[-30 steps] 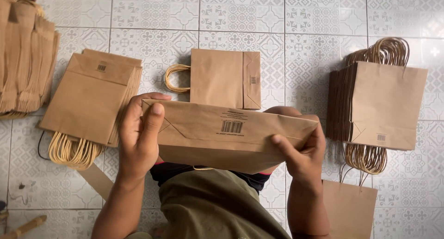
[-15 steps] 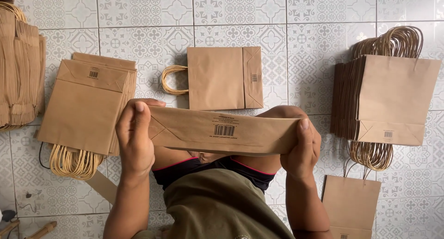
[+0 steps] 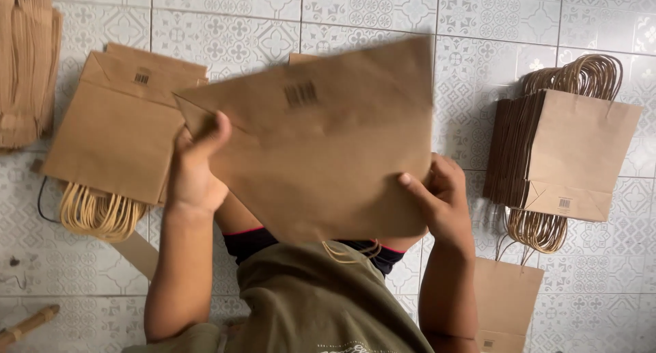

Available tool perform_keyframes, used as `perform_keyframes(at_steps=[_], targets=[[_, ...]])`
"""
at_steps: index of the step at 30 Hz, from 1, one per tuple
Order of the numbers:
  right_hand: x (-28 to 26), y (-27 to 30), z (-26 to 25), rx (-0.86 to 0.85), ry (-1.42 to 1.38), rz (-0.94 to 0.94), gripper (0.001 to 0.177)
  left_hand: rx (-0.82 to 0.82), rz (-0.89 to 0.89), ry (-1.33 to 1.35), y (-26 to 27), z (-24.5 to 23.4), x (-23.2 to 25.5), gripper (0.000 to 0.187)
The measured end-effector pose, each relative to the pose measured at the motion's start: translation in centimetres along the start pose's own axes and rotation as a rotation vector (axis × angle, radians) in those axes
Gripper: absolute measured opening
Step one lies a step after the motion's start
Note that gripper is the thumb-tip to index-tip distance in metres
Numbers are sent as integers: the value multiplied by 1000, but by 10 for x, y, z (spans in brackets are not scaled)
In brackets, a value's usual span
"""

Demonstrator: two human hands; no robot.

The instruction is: The person picks up flat paper bags, opens them to expand the bottom gusset, and then folds them flat again for storage or use.

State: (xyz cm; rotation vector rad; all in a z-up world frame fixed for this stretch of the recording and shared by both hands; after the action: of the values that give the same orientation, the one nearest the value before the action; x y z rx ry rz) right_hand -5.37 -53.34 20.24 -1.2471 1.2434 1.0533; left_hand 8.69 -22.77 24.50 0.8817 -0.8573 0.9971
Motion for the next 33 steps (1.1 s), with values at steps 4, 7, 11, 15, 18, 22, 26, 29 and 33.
perform_keyframes(at_steps=[4,7,11,15,18,22,26,29,33], targets=[[16,0,-5,-113,160,-11,20,64,49,23,1,-23,7,34],[41,16,-9,-98,46,11,17,127,25,111,7,-41,-3,33],[56,14,-3,-17,-371,38,14,232,25,269,0,-56,-15,34],[59,14,-1,-14,-439,109,14,338,-17,390,7,-70,-50,41],[65,22,-8,-152,-306,99,30,348,-35,402,12,-59,-52,40],[43,16,-6,-159,-312,61,15,369,-14,411,11,-79,-59,44],[44,22,-8,-106,-340,86,20,370,1,453,11,-81,-55,40],[54,30,-12,-34,-333,60,21,366,20,510,13,-80,-55,38],[66,37,-34,136,-383,25,22,269,54,530,16,-66,-46,37]])
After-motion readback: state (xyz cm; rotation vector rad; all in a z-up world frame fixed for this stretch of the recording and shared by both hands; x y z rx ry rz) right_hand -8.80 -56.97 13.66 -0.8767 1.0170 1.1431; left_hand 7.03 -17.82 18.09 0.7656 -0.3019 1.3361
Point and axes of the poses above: each hand's wrist, its own y-axis away from the middle knuckle, its own z-axis out of the palm, x = y × z, the point moved 2 cm from there along -y, towards the middle knuckle, and after that the axes turned 14 degrees about -x, right-handed, at the moved point
